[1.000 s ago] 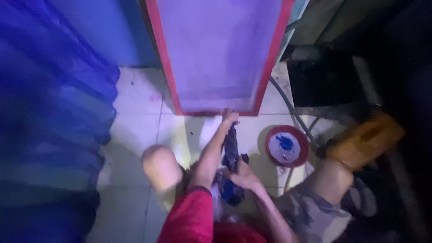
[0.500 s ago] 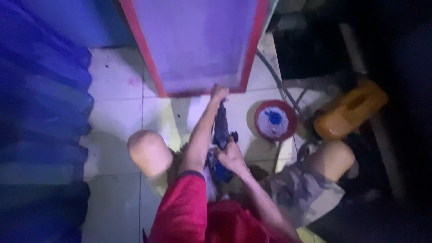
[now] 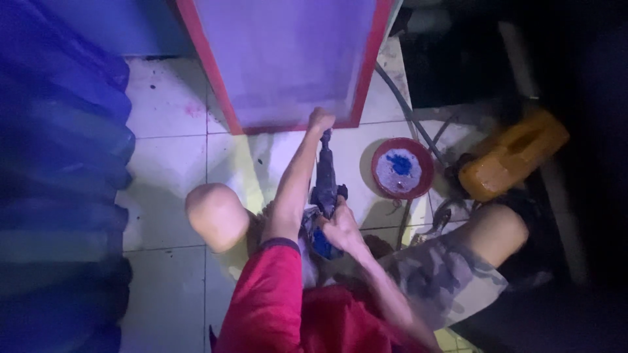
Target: Cleaning screen printing frames using a high-pressure water gun
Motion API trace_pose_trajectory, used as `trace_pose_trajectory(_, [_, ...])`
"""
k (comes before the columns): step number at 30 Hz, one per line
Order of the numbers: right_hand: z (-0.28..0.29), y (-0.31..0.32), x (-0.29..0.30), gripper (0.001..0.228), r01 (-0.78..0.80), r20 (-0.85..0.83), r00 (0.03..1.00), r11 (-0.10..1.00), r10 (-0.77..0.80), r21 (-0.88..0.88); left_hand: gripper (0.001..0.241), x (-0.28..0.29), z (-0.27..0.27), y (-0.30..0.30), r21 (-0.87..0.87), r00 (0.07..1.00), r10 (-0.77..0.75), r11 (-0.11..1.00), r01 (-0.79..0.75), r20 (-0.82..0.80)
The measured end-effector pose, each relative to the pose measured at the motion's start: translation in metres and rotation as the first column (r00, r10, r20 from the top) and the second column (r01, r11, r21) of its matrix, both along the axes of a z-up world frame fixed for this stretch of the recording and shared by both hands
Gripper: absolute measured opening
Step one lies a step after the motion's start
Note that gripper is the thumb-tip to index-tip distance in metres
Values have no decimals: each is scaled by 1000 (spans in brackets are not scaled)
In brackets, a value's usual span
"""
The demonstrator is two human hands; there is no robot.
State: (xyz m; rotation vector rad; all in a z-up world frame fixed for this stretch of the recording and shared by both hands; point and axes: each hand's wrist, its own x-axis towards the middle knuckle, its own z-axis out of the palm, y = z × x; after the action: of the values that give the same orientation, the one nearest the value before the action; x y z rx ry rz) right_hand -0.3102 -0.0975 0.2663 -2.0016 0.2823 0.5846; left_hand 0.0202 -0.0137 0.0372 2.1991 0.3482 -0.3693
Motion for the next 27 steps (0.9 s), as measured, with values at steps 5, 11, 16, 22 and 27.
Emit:
trace_pose_trajectory(5, [12,-2,-2,43,48,4,999,998,-49,33,42,6,17,-20,70,996,-95,993,95,-7])
trace_pose_trajectory(11, [19,-15,-2,41,121,1,993,991,-121,51,46,27,17,-62,137,980,-160,975,177,-121])
trace_pose_trajectory(16, [4,-30,5,36,180,24,983,979,-183,92,40,25,28,-86,136,973,-201,967,215,-112])
trace_pose_trajectory(22, [-4,-36,7,37,200,23,979,978,-202,60,42,27,41,-105,190,952,-277,935,298,-133])
trace_pose_trajectory(27, [-13,-49,7,34,288,37,955,952,-293,101,40,41,5,-151,765,572,-721,91,637,-391])
